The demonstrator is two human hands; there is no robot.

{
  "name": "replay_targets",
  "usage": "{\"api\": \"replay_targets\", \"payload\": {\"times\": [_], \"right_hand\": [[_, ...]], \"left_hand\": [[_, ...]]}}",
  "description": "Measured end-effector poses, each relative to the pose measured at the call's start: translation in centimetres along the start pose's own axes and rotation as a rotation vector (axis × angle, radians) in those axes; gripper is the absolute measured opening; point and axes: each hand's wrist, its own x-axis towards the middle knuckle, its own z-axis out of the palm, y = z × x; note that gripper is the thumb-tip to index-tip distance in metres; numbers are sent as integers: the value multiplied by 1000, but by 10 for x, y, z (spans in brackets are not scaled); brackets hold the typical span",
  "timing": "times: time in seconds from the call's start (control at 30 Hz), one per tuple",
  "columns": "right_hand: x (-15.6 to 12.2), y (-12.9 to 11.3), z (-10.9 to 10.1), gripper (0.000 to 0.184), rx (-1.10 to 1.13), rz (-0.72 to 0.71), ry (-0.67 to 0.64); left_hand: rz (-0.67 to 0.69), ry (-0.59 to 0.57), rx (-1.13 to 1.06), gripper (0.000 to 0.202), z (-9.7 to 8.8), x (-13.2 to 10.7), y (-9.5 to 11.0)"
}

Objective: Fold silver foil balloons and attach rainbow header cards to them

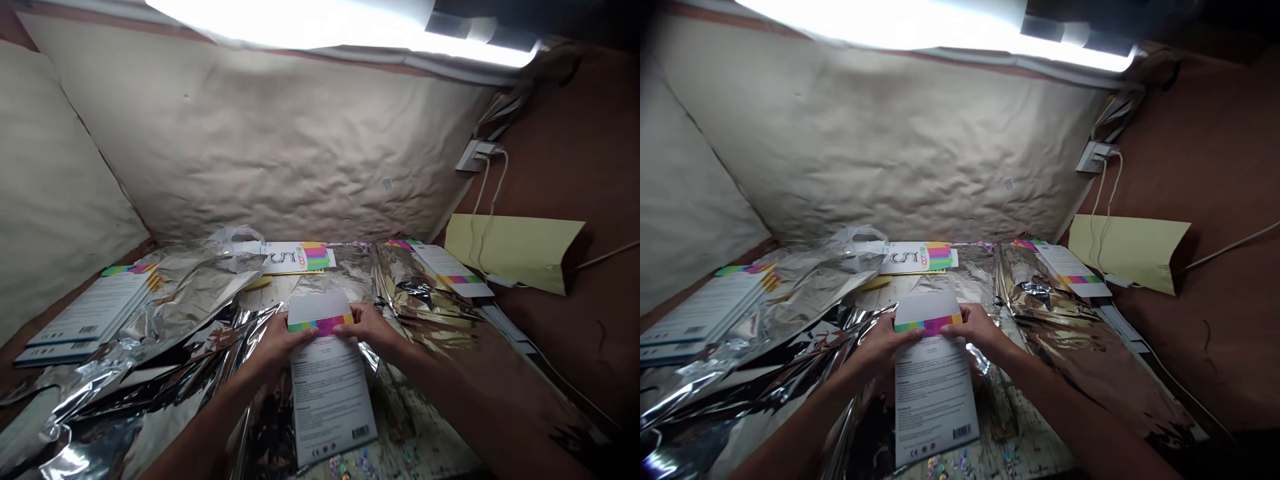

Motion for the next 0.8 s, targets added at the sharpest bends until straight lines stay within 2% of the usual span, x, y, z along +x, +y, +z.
{"api": "replay_targets", "payload": {"times": [0.17, 0.27, 0.4, 0.5, 0.63, 0.7, 0.8], "right_hand": [[3, 15, -14, 45, -29, 103, 12], [6, 18, -16, 42, -94, 53, -2], [13, 26, -20, 31, -320, -87, 26], [16, 35, -25, 27, -469, -24, 6], [18, 37, -27, 33, -586, 12, -5], [18, 34, -24, 31, -740, -18, 38], [17, 30, -20, 17, -1048, -75, 98]], "left_hand": [[-169, -83, -76, 47, -8, 5, -14], [-160, -85, -54, 48, -7, 5, -13], [-20, 34, 249, 37, -7, 9, -12], [14, 25, 464, 29, -11, 14, -16], [15, 31, 621, 29, -15, 17, -22], [44, 36, 719, 25, -15, 17, -24], [117, 94, 953, 19, -15, 18, -25]]}}
